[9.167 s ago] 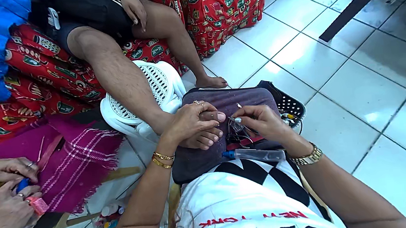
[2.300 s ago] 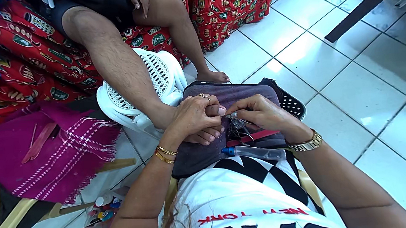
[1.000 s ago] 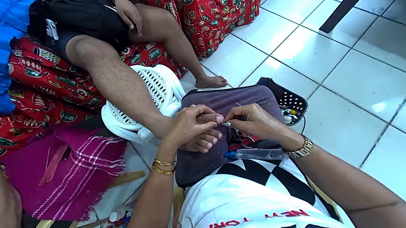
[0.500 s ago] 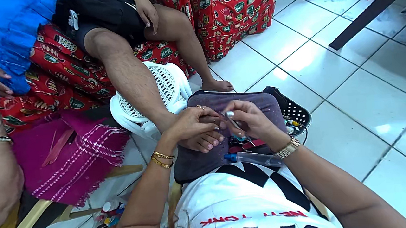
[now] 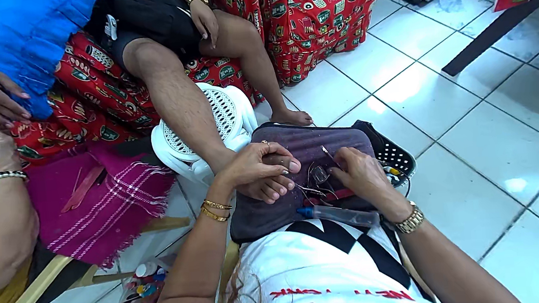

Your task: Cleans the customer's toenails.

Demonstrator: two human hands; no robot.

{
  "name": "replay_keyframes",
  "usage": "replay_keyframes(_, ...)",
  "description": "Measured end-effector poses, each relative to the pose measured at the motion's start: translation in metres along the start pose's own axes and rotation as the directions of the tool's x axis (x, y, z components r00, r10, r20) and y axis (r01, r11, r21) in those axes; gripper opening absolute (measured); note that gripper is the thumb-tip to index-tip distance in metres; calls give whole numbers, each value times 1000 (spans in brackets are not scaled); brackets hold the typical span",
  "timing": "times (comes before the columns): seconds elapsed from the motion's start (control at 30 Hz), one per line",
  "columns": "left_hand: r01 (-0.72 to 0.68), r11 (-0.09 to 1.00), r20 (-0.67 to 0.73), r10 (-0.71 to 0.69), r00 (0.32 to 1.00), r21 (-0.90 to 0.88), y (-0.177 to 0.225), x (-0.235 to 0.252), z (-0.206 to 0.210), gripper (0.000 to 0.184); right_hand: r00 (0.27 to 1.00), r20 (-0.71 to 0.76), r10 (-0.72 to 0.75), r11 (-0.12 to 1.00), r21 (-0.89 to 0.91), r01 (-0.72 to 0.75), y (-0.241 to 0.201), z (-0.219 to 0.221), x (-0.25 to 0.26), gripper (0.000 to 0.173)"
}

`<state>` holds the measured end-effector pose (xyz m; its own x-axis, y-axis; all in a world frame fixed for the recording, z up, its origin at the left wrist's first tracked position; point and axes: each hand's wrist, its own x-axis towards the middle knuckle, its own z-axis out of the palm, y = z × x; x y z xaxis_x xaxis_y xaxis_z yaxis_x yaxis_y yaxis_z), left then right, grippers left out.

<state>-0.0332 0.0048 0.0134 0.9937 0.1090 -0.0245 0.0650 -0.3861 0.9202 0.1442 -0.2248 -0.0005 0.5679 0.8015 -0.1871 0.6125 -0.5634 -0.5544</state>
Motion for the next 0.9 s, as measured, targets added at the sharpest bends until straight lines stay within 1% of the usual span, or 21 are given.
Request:
replay_keyframes(0.03, 7, 1000, 6, -7, 1000, -7, -1, 1, -1, 25, 993, 77, 94, 994, -55, -90, 1, -5, 3, 27)
replay_keyframes(0.1, 30, 1000, 28, -30, 999, -3, -2, 2, -2, 29, 968, 187, 167, 980, -135, -143, 8, -6, 9, 23)
replay_keyframes(0.13, 51, 999, 44, -52, 998, 13, -1, 4, -3, 31, 966, 203, 157, 983, -128, -133, 11, -5, 9, 21)
replay_keyframes(0.23, 146, 983, 113, -158, 981, 109, 11, 17, -7, 32, 984, 170, 51, 998, 19, -55, 22, -12, 9, 15)
replay_keyframes(0.3, 153, 975, 163, -179, 970, 160, 9, 24, -10, 29, 972, 236, 23, 999, 33, -32, 26, -20, 11, 14)
replay_keyframes(0.37, 147, 977, 113, -165, 980, 157, 6, 16, -8, 25, 942, 335, 12, 999, 43, -28, 26, -30, 15, 15)
replay_keyframes(0.4, 138, 976, 92, -155, 984, 166, 1, 14, -8, 26, 939, 344, -24, 994, 105, -13, 24, -36, 16, 15)
replay_keyframes(0.43, 134, 973, 83, -152, 985, 187, -4, 17, -7, 29, 941, 323, -96, 974, 224, 22, 19, -42, 16, 14)
replay_keyframes(0.47, 147, 969, 77, -165, 983, 201, -4, 21, -6, 30, 939, 281, -196, 916, 395, 73, 13, -46, 15, 12)
replay_keyframes(0.5, 174, 964, 80, -193, 978, 201, 1, 25, -5, 30, 923, 234, -305, 801, 587, 116, 4, -47, 15, 12)
replay_keyframes(0.53, 183, 959, 73, -203, 977, 216, 4, 28, -4, 29, 896, 191, -402, 645, 753, 129, -8, -46, 17, 13)
replay_keyframes(0.57, 169, 957, 60, -188, 980, 237, 5, 28, -3, 27, 863, 159, -479, 489, 865, 112, -22, -41, 20, 14)
replay_keyframes(0.6, 149, 954, 37, -164, 986, 258, 4, 26, -2, 24, 834, 154, -531, 368, 928, 63, -36, -33, 25, 13)
replay_keyframes(0.63, 135, 954, 7, -142, 990, 269, 1, 23, 0, 22, 812, 165, -560, 297, 955, 11, -49, -23, 33, 12)
replay_keyframes(0.67, 145, 953, -20, -145, 989, 265, 0, 20, 1, 20, 815, 169, -554, 265, 964, -19, -58, -13, 42, 10)
replay_keyframes(0.73, 202, 947, -18, -204, 979, 250, 3, 21, 2, 24, 894, 96, -438, 204, 979, -5, -69, 0, 62, 8)
replay_keyframes(0.77, 225, 944, -4, -231, 973, 240, 6, 21, 2, 29, 931, 23, -365, 139, 990, 30, -69, 1, 70, 7)
replay_keyframes(0.8, 231, 944, 8, -240, 971, 235, 8, 22, 1, 31, 951, -52, -304, 85, 993, 82, -66, 0, 75, 8)
replay_keyframes(0.83, 218, 949, 12, -227, 974, 228, 8, 22, 1, 30, 959, -109, -261, 61, 990, 129, -61, -3, 76, 9)
replay_keyframes(0.87, 191, 955, 12, -199, 980, 225, 5, 21, 0, 28, 960, -147, -239, 62, 984, 166, -53, -5, 74, 9)
replay_keyframes(0.9, 163, 962, 16, -171, 985, 218, 3, 21, 0, 27, 958, -165, -235, 100, 976, 193, -45, -8, 68, 9)
